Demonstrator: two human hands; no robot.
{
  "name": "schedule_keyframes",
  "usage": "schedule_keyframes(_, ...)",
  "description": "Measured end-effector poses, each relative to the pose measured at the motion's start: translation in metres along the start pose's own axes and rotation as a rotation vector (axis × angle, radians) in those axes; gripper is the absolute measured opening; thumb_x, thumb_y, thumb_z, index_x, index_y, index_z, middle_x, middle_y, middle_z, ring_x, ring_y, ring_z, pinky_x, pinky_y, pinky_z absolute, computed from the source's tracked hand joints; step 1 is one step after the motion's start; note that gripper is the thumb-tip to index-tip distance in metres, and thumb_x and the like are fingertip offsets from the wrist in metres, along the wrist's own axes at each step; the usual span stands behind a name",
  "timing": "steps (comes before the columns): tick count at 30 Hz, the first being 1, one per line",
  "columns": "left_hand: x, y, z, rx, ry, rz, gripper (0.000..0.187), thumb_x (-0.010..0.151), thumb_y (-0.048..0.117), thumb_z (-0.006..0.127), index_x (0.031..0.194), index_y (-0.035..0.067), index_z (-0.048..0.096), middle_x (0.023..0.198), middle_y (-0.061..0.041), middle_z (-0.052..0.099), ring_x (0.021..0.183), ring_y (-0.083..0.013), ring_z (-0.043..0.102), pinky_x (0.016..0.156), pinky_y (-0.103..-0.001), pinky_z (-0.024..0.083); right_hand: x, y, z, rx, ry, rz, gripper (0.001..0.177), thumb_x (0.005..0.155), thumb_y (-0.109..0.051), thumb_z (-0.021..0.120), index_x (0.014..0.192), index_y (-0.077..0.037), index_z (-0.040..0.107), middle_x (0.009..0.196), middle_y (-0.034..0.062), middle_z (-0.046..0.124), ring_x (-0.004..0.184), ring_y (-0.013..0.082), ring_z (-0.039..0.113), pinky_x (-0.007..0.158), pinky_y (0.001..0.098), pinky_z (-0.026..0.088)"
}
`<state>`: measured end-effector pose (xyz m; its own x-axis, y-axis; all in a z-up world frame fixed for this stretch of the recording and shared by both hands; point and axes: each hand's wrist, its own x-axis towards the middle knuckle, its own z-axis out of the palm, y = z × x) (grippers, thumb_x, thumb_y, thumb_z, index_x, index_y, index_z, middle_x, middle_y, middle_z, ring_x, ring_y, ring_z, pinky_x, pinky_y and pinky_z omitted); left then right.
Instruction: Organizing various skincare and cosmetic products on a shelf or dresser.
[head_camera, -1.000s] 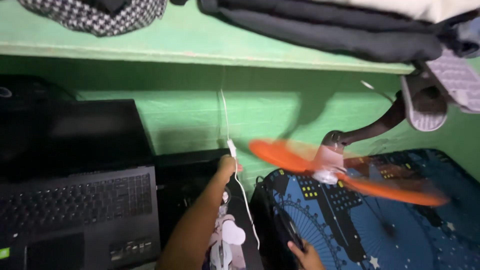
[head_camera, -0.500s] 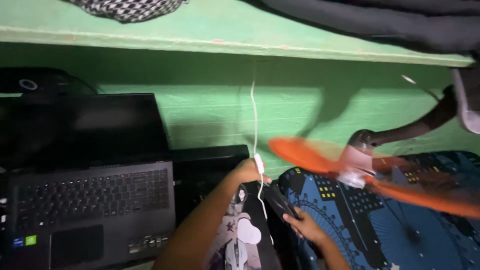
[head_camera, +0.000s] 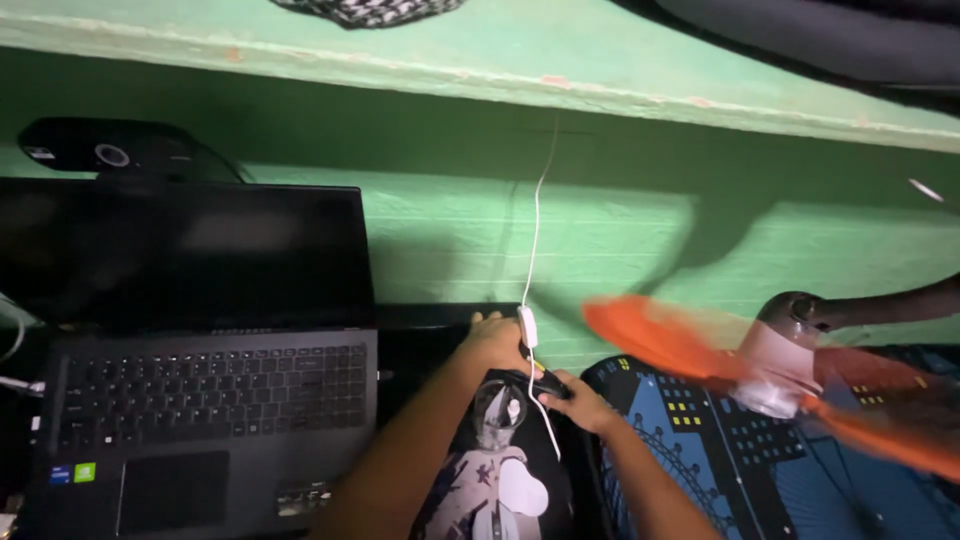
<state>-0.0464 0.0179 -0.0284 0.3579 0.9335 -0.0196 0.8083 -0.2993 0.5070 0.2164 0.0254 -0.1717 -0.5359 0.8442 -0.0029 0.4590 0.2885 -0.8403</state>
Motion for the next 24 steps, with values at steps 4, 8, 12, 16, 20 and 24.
schedule_keyframes(4,0.013,-0.039,0.020,0.054,-0.085,-0.082,0.064,0.064,0.058,0.084,0.122,0.031,0.074,0.125,-0.005,0.072,0.128,-0.0347,0.056,0.113,-0.068,0.028,0.032,-0.004,0.005,-0.080,-0.012,0.147,0.046,0.086,-0.033,0.079,0.125,-0.013,0.065,0.105,0.0031,0.073,0.099,0.0160,0.066,0.092,0.0314,0.052)
schedule_keyframes(8,0.017,-0.067,0.030,0.120,-0.124,-0.143,0.064,0.066,0.043,0.086,0.128,0.037,0.071,0.128,-0.003,0.071,0.129,-0.0353,0.057,0.112,-0.071,0.027,0.066,0.033,0.015,0.135,-0.021,0.047,0.043,0.080,-0.019,0.085,0.119,-0.006,0.071,0.096,0.0045,0.073,0.089,0.0151,0.066,0.084,0.0328,0.054)
schedule_keyframes(12,0.004,-0.061,0.022,0.320,-0.094,-0.104,0.067,0.061,0.037,0.094,0.124,0.032,0.071,0.126,-0.005,0.068,0.128,-0.0357,0.054,0.107,-0.068,0.032,0.082,-0.027,0.015,0.189,-0.061,0.151,0.044,0.077,-0.009,0.088,0.119,-0.006,0.077,0.090,0.0023,0.072,0.080,0.0138,0.064,0.076,0.0337,0.054)
schedule_keyframes(16,0.013,-0.077,0.048,0.497,-0.040,-0.090,0.044,0.071,0.032,0.086,0.113,0.023,0.075,0.117,-0.006,0.072,0.119,-0.0319,0.063,0.101,-0.059,0.043,0.104,-0.032,0.024,0.032,-0.111,0.139,0.055,0.070,-0.011,0.092,0.123,-0.010,0.076,0.098,0.0024,0.079,0.086,0.0122,0.070,0.085,0.0297,0.056)
schedule_keyframes(20,0.036,-0.111,0.077,0.512,-0.016,-0.182,0.020,0.096,0.022,0.062,0.107,0.020,0.079,0.113,-0.005,0.076,0.112,-0.0310,0.070,0.094,-0.054,0.050,0.120,-0.015,0.037,0.114,-0.187,-0.031,0.059,0.066,-0.007,0.086,0.124,-0.009,0.076,0.104,0.0040,0.081,0.093,0.0119,0.071,0.090,0.0291,0.056)
schedule_keyframes(24,0.032,-0.111,0.081,0.497,-0.079,-0.273,0.026,0.099,0.020,0.056,0.110,0.020,0.080,0.118,-0.005,0.076,0.115,-0.0312,0.070,0.095,-0.053,0.052,0.119,-0.035,0.052,-0.128,-0.147,0.067,0.058,0.066,-0.009,0.089,0.123,-0.011,0.074,0.105,0.0033,0.080,0.094,0.0117,0.072,0.091,0.0268,0.054)
